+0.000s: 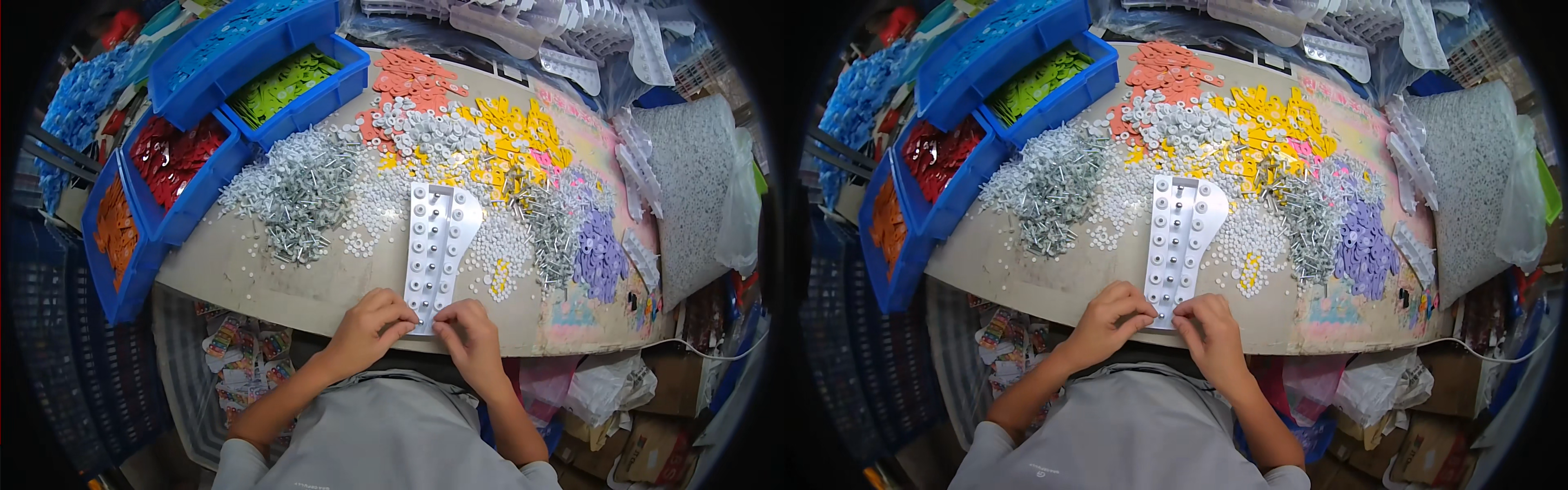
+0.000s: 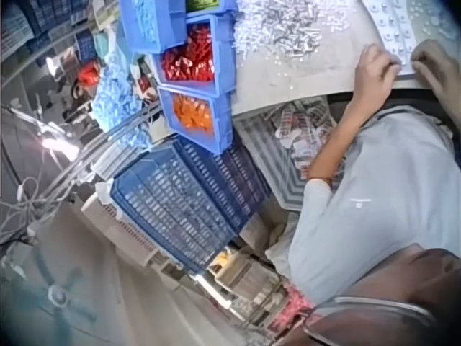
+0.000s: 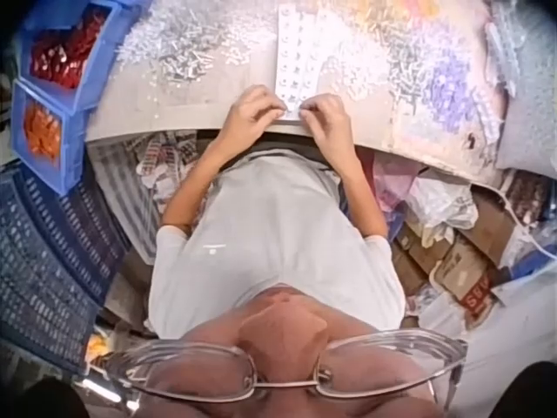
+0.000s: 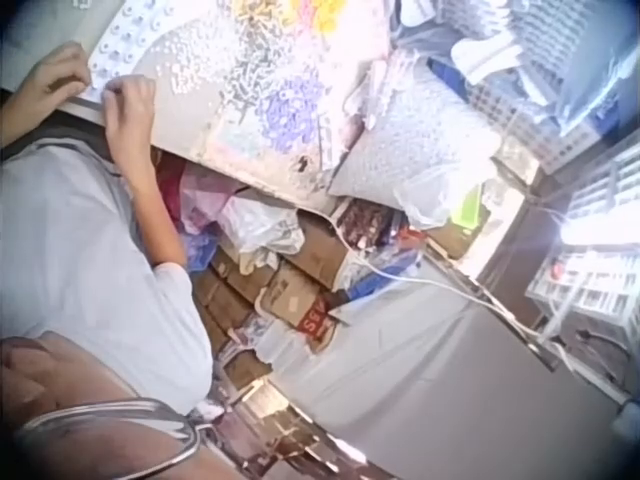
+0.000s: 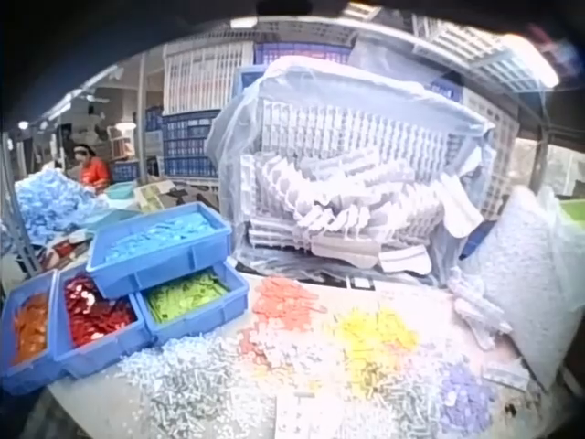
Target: Assemble small toy xylophones by attaching colored plastic keys and fasteners to a base.
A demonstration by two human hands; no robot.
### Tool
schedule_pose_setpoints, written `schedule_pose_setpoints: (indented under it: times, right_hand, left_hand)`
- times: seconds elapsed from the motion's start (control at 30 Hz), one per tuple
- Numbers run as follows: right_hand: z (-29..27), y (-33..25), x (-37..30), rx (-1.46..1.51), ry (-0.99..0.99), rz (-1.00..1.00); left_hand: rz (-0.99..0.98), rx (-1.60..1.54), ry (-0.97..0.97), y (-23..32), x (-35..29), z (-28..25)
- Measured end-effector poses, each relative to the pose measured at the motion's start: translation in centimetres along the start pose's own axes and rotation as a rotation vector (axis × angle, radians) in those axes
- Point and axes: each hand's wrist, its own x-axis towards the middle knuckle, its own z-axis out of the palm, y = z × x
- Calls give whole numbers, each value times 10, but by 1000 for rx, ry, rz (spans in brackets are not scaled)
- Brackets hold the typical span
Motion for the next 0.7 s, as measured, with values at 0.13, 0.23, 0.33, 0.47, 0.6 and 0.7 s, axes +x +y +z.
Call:
schedule_pose_setpoints:
  times: [0.13, 0.23, 0.33, 0.47, 0.6, 0.7]
  right_hand:
    - [5, 8, -2, 20, 17, 16]
    - [6, 14, -3, -96, 28, -145]
    - [7, 15, -5, -185, 67, -250]
    - [9, 22, -7, -194, 97, -316]
    - [12, 33, -8, -44, 87, -196]
    - [23, 40, -17, -136, 175, -306]
  left_hand:
    - [59, 84, 28, -1, 0, 2]
    - [29, 83, 71, 1, 1, 5]
    - [355, 381, 133, -4, -1, 5]
    - [402, 366, 218, -12, -4, 10]
    - [339, 217, 167, -16, 0, 10]
    - [297, 144, 151, -19, 2, 12]
